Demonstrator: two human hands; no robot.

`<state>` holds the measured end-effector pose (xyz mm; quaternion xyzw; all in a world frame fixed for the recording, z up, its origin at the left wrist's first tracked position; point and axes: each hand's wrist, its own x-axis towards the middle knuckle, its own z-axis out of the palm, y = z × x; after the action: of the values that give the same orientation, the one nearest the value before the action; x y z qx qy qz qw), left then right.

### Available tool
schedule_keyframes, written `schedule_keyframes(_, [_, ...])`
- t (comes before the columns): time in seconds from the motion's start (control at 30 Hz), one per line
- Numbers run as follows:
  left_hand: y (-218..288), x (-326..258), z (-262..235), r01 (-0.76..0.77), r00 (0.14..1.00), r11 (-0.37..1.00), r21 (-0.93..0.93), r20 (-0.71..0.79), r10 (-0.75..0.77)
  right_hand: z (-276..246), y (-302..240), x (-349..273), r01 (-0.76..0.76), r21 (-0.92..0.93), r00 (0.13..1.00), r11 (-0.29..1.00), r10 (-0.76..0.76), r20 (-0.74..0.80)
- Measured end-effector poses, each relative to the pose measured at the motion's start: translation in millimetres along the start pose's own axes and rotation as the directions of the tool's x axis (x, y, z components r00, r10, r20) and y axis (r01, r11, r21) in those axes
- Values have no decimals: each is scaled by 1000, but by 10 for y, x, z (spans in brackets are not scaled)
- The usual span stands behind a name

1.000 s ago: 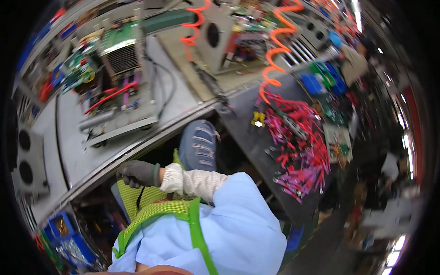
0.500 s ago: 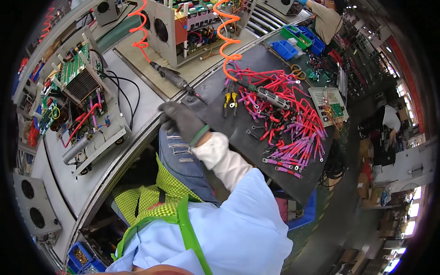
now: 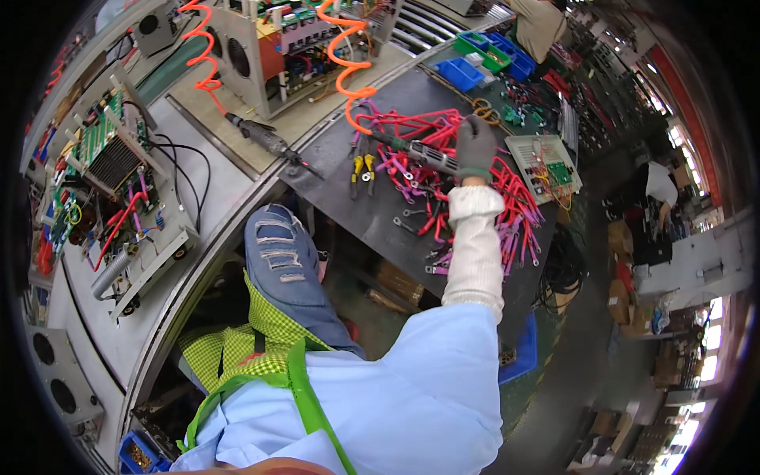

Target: The person assembles electronic components on a workbench, using a pneumatic screwdriver to secure parts and connecting various colored wires to a circuit board. They handle small hardware items from bins and manipulate wires to fit them into the device.

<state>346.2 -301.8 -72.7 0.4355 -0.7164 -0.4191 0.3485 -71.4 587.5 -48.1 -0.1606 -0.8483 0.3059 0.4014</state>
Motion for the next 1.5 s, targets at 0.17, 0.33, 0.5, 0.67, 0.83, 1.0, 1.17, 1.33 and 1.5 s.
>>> schedule_keyframes(0.17, [269,488,-466,31,997,960,-278,-56,-48,-798,1007,386,-221,-548,955,807,294,47])
schedule_keyframes(0.33, [548,1152,-91,348,837,622,-702,531,132,-903,1265,290,-351,-674,828,650,552,102])
schedule_keyframes(0.5, [1056,786,1122,301,886,838,-456,458,-69,-466,1180,411,-128,-878,768,462,606,207])
schedule_keyframes(0.67, [1939,-276,2101,425,562,836,-347,825,56,-482,1451,354,-111,-919,717,379,671,190])
schedule_keyframes(0.83, [2165,-754,2689,-384,438,847,-368,735,518,-526,1639,296,-158,-833,806,530,557,202])
schedule_keyframes(1.0, [2230,-663,2863,130,406,926,-355,871,276,-563,1813,314,-152,-581,956,799,268,117])
schedule_keyframes(1.17, [2238,-704,3068,259,314,914,-313,922,227,-620,1913,376,-159,-317,978,935,193,77])
schedule_keyframes(1.33, [2218,-814,3161,335,266,900,-280,944,195,-755,1079,639,104,-409,942,907,-221,-252])
schedule_keyframes(1.5, [2281,-843,3172,417,223,864,-284,953,205,-972,-626,1042,559,-674,586,484,-805,-92])
